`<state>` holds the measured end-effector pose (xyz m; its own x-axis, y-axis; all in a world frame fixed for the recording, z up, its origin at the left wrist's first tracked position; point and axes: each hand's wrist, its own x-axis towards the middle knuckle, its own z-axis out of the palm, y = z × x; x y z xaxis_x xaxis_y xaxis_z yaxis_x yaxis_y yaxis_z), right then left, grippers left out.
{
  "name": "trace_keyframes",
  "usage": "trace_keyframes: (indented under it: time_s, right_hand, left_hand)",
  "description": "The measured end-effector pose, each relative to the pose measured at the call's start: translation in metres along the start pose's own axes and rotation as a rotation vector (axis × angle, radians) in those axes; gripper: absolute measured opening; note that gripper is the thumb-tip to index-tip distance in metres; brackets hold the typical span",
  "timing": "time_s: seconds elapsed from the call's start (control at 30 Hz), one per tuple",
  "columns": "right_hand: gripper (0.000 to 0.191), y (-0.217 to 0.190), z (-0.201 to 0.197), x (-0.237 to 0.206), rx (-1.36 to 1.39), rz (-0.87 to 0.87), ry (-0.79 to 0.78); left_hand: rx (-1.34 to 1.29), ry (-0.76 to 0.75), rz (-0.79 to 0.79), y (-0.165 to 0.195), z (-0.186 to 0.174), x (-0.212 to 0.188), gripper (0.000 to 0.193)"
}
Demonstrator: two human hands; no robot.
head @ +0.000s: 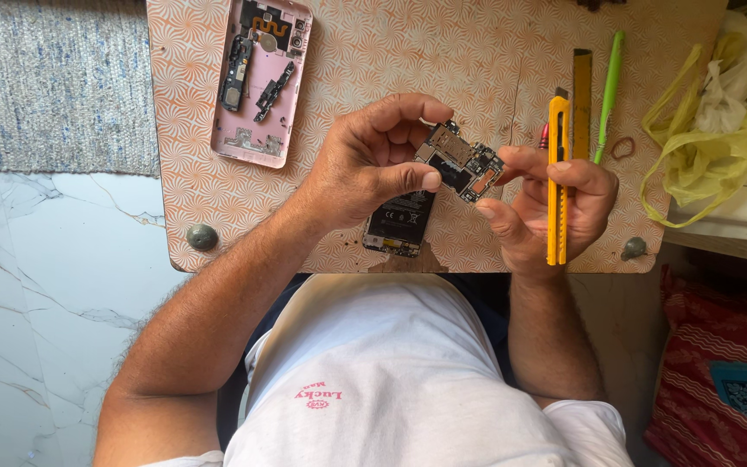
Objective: The person uses a yellow utility knife to pry and separate components from a disassembled smartphone. They lift a circuit board from the phone chassis, rotate it, and continue to scrape adhesive or residue from the board and chassis.
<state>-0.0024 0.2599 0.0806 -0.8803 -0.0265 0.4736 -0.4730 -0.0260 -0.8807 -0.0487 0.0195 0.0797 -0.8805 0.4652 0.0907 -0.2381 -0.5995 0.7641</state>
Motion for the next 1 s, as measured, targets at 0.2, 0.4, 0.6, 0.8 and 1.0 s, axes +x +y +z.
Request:
trace_keyframes:
  time_s: [0.2,0.4,0.6,0.8,1.0]
  right_hand:
    - [0.067,-0.001,0.003,-0.001,0.029,0.003,0.01]
    - [0.058,0.0,0.004,0.0,0.066,0.008,-0.03]
    - [0.054,-0.001,0.004,0.0,0.074,0.028,-0.019]
    - [0.05,-0.002,0.006,0.001,0.038,0.076,0.037]
    - [0.049,-0.001,0.007,0.008,0.037,0.101,0.019]
  left_hand:
    - [0.013,-0.007,0.0,0.0,0.0,-0.002,0.056]
    - [0.028,0.013,-0.01,0.001,0.001,-0.002,0.056]
    - [-0.091,-0.001,0.017,-0.001,0.004,0.0,0.049]
    - [0.118,-0.006,-0.072,0.006,0.004,-0.002,0.05]
    - [0.088,-0.036,-0.134,0.009,0.005,-0.001,0.049]
